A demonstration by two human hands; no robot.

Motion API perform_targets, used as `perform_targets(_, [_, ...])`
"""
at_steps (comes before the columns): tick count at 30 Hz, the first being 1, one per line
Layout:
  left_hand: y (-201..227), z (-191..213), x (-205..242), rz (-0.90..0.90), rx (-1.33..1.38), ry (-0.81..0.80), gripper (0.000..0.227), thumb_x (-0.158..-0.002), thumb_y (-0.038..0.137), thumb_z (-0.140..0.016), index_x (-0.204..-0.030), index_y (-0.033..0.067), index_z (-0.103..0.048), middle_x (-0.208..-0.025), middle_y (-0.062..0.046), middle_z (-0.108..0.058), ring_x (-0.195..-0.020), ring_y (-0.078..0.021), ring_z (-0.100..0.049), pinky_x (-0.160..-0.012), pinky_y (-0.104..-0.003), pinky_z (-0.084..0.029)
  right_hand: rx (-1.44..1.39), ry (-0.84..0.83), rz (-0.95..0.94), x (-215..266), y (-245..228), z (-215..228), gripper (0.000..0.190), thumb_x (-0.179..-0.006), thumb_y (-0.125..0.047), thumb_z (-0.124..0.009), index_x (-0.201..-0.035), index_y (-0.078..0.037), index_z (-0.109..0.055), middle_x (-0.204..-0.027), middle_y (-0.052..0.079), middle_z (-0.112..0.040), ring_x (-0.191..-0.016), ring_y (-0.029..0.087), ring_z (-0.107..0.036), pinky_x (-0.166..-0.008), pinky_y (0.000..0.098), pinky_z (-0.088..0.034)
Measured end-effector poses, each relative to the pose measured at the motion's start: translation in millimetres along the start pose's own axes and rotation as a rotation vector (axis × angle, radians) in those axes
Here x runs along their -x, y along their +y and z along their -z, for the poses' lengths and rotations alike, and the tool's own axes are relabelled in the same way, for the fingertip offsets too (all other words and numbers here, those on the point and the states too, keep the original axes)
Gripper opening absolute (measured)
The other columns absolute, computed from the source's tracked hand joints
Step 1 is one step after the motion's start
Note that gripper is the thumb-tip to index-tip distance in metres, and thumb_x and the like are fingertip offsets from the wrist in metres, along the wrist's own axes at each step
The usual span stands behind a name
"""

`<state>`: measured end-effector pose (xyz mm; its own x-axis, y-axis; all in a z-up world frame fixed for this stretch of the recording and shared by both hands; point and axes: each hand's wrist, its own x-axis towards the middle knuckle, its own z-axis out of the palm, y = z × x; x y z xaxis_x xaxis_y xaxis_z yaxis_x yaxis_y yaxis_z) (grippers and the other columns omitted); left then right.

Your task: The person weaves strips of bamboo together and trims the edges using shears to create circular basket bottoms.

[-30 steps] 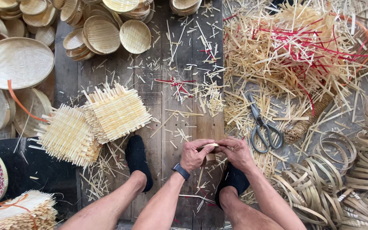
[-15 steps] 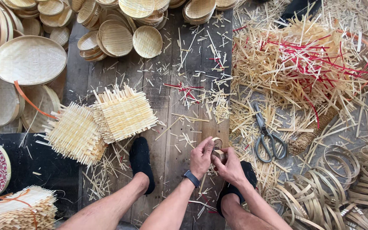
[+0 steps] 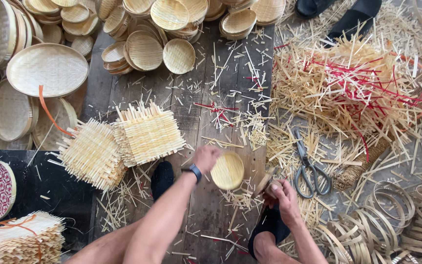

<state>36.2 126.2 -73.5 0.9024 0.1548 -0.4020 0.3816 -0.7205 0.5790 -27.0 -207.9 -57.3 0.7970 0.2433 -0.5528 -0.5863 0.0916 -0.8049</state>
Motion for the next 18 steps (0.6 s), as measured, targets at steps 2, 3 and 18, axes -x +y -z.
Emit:
perform_targets(2, [22,46,-32,-0.060,0.077,0.244,0.020,-0.095,0.018,-0.064,-0.106,0.0132,-0.079,-0.099,-0.013,-0.078,-0.087,-0.0275,-0.076,-0.080,-0.041,-0.061,-0.010,0.010,-0.009,1,4,-1,0.042,-0.093,-0.036,-0.059,-0.116,-0.001,-0.060,-0.078,0.015,-0.076,-0.059,0.019,-0.069,-0.052,0.0292,-0.052])
perform_targets(3, [39,71,-45,-0.239,0.225,0.541,0.021,-0.096,0.019,-0.065,-0.109,0.0057,-0.076,-0.101,-0.014,-0.078,-0.089,-0.0248,-0.077,-0.078,-0.038,-0.063,-0.026,0.009,-0.020,1,7,-1,0.041,-0.092,-0.035,-0.059,-0.115,-0.001,-0.061,-0.078,0.015,-0.076,-0.058,0.019,-0.068,-0.051,0.0292,-0.051])
perform_targets(18, [53,-72,73,0.438,0.602,-0.204,0.042,-0.094,0.049,-0.071,-0.110,0.0111,-0.077,-0.101,-0.007,-0.078,-0.085,-0.0117,-0.070,-0.077,-0.028,-0.055,-0.241,-0.210,-0.064,-5,-10,-29,0.057,-0.098,-0.046,-0.042,-0.137,-0.008,-0.058,-0.127,0.017,-0.067,-0.103,0.023,-0.070,-0.080,0.0302,-0.058])
